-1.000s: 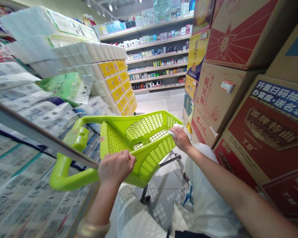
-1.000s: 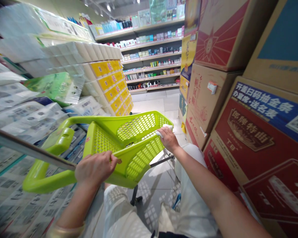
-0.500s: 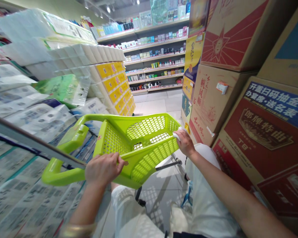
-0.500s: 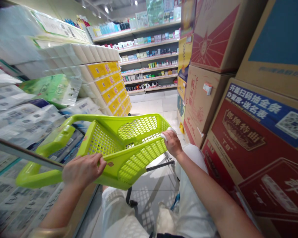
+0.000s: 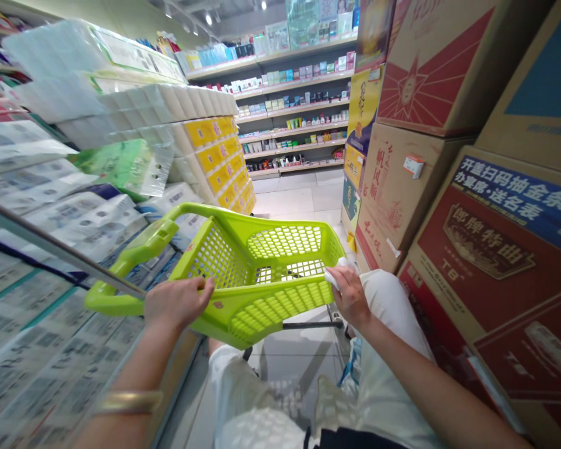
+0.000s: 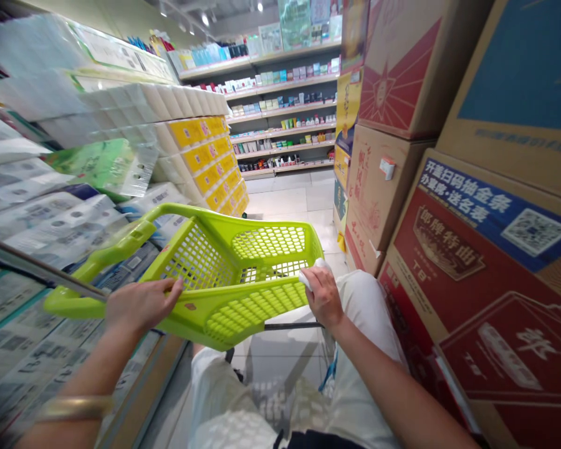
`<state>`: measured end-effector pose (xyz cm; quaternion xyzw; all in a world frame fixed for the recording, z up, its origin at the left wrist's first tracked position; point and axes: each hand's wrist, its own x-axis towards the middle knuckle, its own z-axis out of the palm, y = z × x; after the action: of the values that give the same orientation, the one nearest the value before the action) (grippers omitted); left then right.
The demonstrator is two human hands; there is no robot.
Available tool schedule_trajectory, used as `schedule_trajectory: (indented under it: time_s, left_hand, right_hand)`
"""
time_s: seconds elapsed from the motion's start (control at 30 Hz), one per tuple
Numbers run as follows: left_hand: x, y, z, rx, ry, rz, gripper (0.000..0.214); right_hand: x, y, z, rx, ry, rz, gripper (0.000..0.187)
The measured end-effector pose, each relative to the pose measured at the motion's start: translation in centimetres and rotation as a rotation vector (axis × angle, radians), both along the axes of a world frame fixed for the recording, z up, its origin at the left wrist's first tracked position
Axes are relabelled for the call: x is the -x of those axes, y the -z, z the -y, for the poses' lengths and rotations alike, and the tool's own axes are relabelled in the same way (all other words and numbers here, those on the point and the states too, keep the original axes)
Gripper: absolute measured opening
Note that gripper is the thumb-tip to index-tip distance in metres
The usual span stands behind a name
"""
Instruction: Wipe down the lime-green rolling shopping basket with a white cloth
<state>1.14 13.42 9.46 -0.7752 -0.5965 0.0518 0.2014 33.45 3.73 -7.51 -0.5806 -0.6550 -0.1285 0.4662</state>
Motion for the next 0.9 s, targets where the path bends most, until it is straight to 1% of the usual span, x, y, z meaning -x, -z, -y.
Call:
schedule_trajectory:
  time_s: [0.1, 0.2, 0.3, 0.37, 0.47, 0.53, 0.63, 0.73, 0.83, 0.9]
  left_hand:
    - [-0.4, -0.7, -0.4, 0.107, -0.063, 0.065, 0.064]
    - [-0.8, -1.2, -0.9, 0.185, -0.093, 0.115, 0.069]
    - [-1.1, -1.3, -1.6, 0.204, -0.141, 0.105, 0.067]
    - [-1.3, -1.1, -2.1, 0.183, -0.157, 0.075, 0.063]
    - [-1.8, -0.6, -2.6, 0.13, -0.09, 0.016, 0.059]
    - [-2.2, -0.3, -2.7, 0.127, -0.034, 0.0, 0.056]
    - [-2.9, 0.0, -3.2, 0.143, 0.003, -0.001, 0.056]
    - [-3.7, 0.2, -4.1, 0.167, -0.033, 0.012, 0.062]
    - [-4.3, 0.5, -4.8, 0.194, -0.063, 0.013, 0.06]
    - [-4.5, 0.9, -4.8, 0.2, -0.015, 0.013, 0.055]
  right_hand:
    - [0.7, -0.2, 1.6, 0.015, 0.036, -0.024, 0.044]
    - [1.2, -0.4, 3.3, 0.032, 0.042, -0.025, 0.045]
    - [1.8, -0.5, 5.0, 0.042, 0.038, 0.006, 0.044]
    - [2.4, -0.6, 6.1, 0.049, 0.027, 0.03, 0.044]
    - [3.4, -0.7, 7.3, 0.064, 0.004, 0.055, 0.047]
    - [3.9, -0.8, 7.6, 0.084, 0.011, 0.069, 0.05]
    - [4.4, -1.3, 7.0, 0.12, 0.049, 0.098, 0.056]
    - [5.4, -2.1, 5.4, 0.157, 0.068, 0.146, 0.055]
    - [7.8, -3.4, 2.8, 0.213, 0.033, 0.22, 0.048]
    - [9.7, -4.3, 1.1, 0.274, 0.002, 0.25, 0.044]
